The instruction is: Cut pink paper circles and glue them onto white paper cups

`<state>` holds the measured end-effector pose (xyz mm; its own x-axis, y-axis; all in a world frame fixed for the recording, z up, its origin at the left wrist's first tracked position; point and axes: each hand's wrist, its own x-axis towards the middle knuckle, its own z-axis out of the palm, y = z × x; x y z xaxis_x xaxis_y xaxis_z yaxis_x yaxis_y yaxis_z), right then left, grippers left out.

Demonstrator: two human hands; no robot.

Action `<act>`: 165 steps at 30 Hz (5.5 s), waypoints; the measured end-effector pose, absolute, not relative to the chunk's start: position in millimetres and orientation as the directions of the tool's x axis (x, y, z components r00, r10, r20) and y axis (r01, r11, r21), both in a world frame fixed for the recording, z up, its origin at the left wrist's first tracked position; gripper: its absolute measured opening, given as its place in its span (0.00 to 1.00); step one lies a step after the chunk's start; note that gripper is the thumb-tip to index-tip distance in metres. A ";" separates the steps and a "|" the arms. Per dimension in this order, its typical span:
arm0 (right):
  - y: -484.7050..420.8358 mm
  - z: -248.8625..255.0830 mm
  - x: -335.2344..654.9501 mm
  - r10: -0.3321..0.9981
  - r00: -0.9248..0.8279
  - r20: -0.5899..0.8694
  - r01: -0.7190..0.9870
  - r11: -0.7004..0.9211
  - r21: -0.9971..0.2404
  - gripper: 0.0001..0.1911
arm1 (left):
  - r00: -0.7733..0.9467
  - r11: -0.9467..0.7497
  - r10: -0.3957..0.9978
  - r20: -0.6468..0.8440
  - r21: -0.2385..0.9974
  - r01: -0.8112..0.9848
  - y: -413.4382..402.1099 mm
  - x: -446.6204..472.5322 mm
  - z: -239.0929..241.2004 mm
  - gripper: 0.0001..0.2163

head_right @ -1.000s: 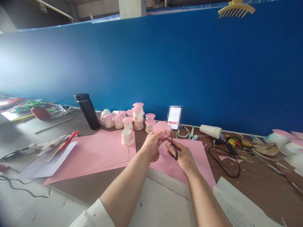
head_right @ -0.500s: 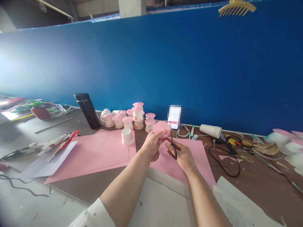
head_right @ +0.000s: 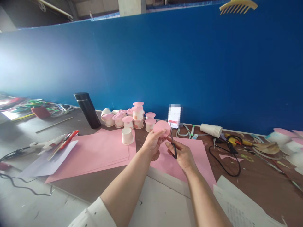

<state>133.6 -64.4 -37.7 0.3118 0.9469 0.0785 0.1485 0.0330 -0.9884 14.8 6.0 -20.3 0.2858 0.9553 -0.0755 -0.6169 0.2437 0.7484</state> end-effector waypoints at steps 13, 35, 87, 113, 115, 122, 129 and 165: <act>-62.6 -41.2 135.9 0.952 0.296 0.077 0.152 0.032 -0.988 0.30 | 0.291 0.249 0.954 -0.075 0.743 -0.622 6.2 14.8 -20.7 0.14; -64.4 -37.8 134.4 0.955 0.295 0.035 0.159 -0.013 -0.987 0.32 | 0.270 0.253 0.957 -0.101 0.744 -0.618 2.6 15.1 -17.7 0.12; -65.2 -36.4 134.6 0.958 0.278 0.063 0.189 0.009 -0.982 0.31 | 0.280 0.271 0.953 -0.113 0.728 -0.630 7.7 15.3 -22.3 0.16; -66.7 -32.6 129.0 0.946 0.320 0.052 0.157 0.001 -0.988 0.32 | 0.286 0.260 0.954 -0.092 0.732 -0.630 5.2 14.2 -19.8 0.12; -66.7 -32.5 129.7 0.946 0.321 0.053 0.166 -0.001 -0.986 0.31 | 0.288 0.262 0.953 -0.093 0.731 -0.630 5.0 14.2 -19.3 0.12; -65.5 -34.7 130.3 0.947 0.314 0.065 0.164 0.013 -0.986 0.32 | 0.279 0.265 0.954 -0.107 0.733 -0.627 5.9 14.9 -20.5 0.13; -65.9 -33.2 128.1 0.944 0.326 0.055 0.151 0.006 -0.989 0.32 | 0.287 0.276 0.951 -0.115 0.734 -0.620 3.8 13.5 -17.2 0.14; -59.6 -39.8 143.1 0.890 0.454 0.054 0.000 0.060 -0.998 0.30 | 0.330 0.334 0.932 -0.152 0.716 -0.613 8.6 14.9 -28.0 0.12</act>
